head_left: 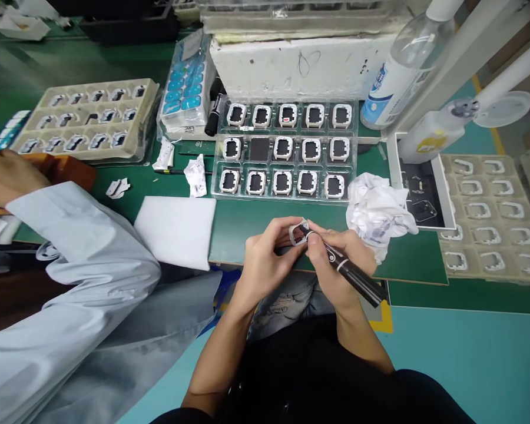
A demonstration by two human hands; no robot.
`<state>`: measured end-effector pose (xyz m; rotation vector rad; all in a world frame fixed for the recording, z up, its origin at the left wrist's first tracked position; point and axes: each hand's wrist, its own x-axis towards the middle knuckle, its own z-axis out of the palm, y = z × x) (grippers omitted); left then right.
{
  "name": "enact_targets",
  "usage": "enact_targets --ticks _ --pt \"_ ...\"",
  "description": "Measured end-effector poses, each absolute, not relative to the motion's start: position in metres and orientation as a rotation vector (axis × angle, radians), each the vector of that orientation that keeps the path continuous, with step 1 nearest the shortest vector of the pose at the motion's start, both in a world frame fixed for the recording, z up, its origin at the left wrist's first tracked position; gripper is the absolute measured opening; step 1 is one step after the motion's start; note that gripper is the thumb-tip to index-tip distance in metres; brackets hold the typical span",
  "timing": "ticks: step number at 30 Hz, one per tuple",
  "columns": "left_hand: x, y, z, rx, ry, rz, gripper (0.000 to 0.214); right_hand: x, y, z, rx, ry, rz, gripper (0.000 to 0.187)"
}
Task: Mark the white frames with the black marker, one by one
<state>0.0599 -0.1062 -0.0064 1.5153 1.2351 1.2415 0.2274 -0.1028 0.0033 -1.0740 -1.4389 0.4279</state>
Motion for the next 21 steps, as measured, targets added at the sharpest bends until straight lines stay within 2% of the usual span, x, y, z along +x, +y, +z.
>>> enact_targets --ticks 6,14,21 --pt "0.0610 -0.1047 -0.0064 1.498 1.265 1.210 0.036 0.2284 -0.1018 0.0046 -1.074 -1.391 0.470 0.024" --pt "0.0604 -0.1063 -0.0033 1.469 1.259 1.212 0.038 0.2303 -0.1017 0.0006 -1.049 -1.424 0.493 0.017" --pt "0.0612 -0.1045 -0.0038 1.498 1.201 1.282 0.037 0.2306 -0.0998 0.0008 -1.035 -1.425 0.440 0.019"
